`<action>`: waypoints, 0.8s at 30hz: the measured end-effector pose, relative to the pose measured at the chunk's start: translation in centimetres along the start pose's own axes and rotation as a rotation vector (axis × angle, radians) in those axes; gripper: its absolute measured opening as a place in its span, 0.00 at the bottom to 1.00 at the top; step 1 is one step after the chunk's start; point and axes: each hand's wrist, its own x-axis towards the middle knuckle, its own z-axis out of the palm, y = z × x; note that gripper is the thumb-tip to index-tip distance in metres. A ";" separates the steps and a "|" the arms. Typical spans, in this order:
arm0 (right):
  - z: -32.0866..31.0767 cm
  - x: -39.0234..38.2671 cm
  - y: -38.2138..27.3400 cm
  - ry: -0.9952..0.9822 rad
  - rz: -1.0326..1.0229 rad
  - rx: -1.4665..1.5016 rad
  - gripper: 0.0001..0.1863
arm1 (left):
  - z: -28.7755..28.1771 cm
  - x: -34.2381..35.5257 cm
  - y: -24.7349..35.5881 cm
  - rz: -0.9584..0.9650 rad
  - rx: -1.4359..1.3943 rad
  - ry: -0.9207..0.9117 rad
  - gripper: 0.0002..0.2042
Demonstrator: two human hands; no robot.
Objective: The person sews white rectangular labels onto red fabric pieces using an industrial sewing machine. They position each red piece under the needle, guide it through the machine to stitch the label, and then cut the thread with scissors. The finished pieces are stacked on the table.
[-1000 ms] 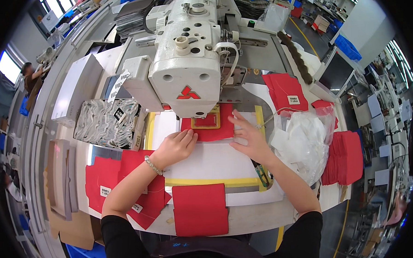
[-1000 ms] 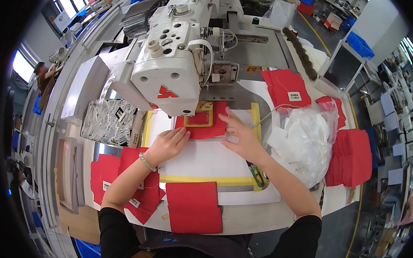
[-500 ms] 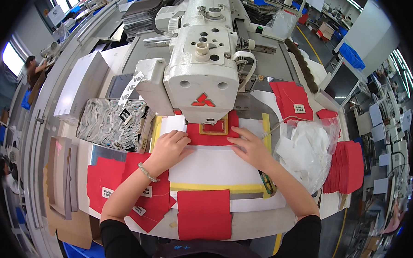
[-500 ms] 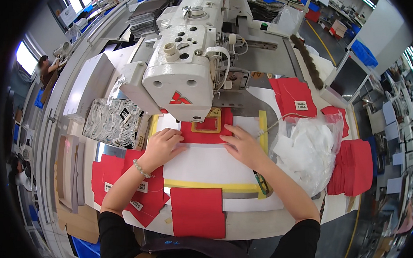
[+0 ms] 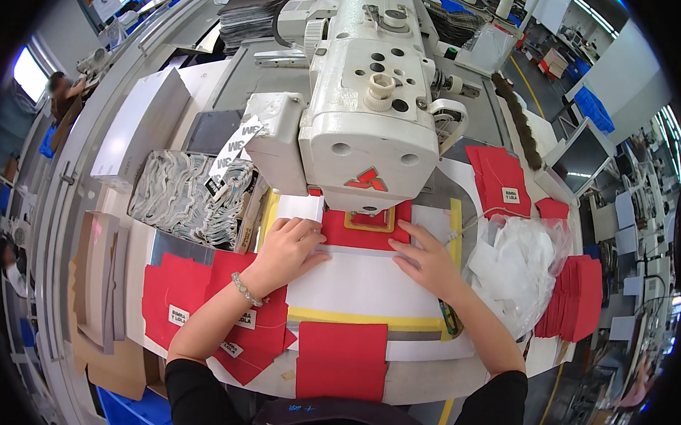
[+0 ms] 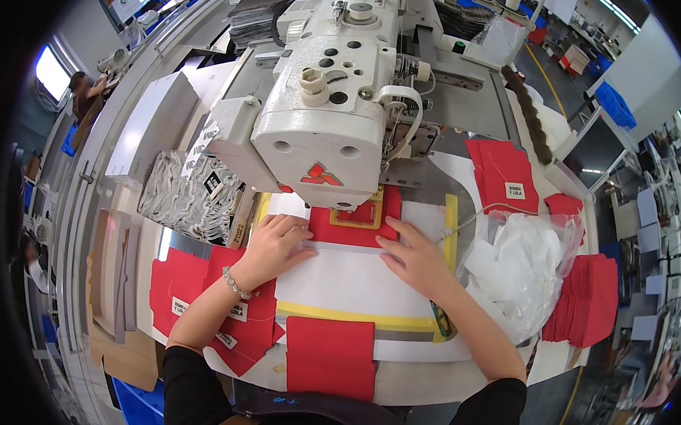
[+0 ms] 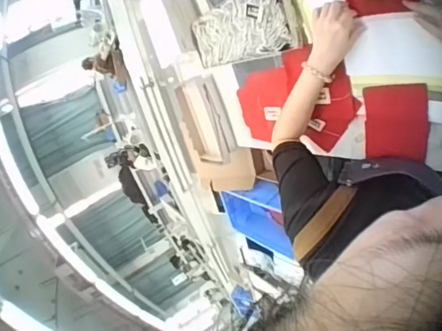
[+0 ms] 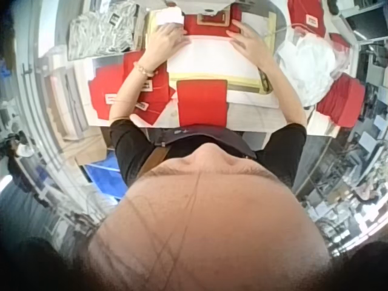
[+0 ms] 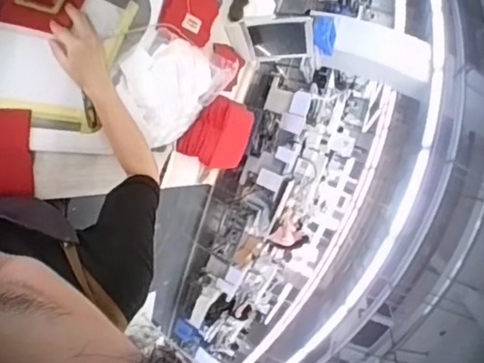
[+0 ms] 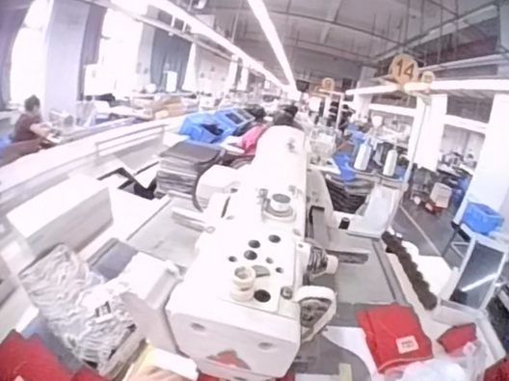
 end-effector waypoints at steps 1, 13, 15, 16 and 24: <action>0.0 0.1 0.0 0.000 -0.003 0.004 0.16 | 0.1 -0.1 -0.1 -0.005 -0.007 0.002 0.12; -0.2 -0.2 0.4 -0.030 0.006 0.029 0.17 | 0.2 -0.2 -0.2 0.050 -0.015 0.045 0.09; -0.5 -0.2 0.3 -0.008 0.001 -0.003 0.17 | 0.2 -0.1 -0.1 0.058 -0.001 0.051 0.08; -0.7 -0.2 0.2 0.003 -0.001 -0.020 0.17 | 0.2 -0.1 -0.1 0.063 0.006 0.054 0.08; -2.0 -0.9 0.6 0.061 -0.008 -0.258 0.15 | 0.6 -0.3 -0.1 0.087 0.056 0.077 0.09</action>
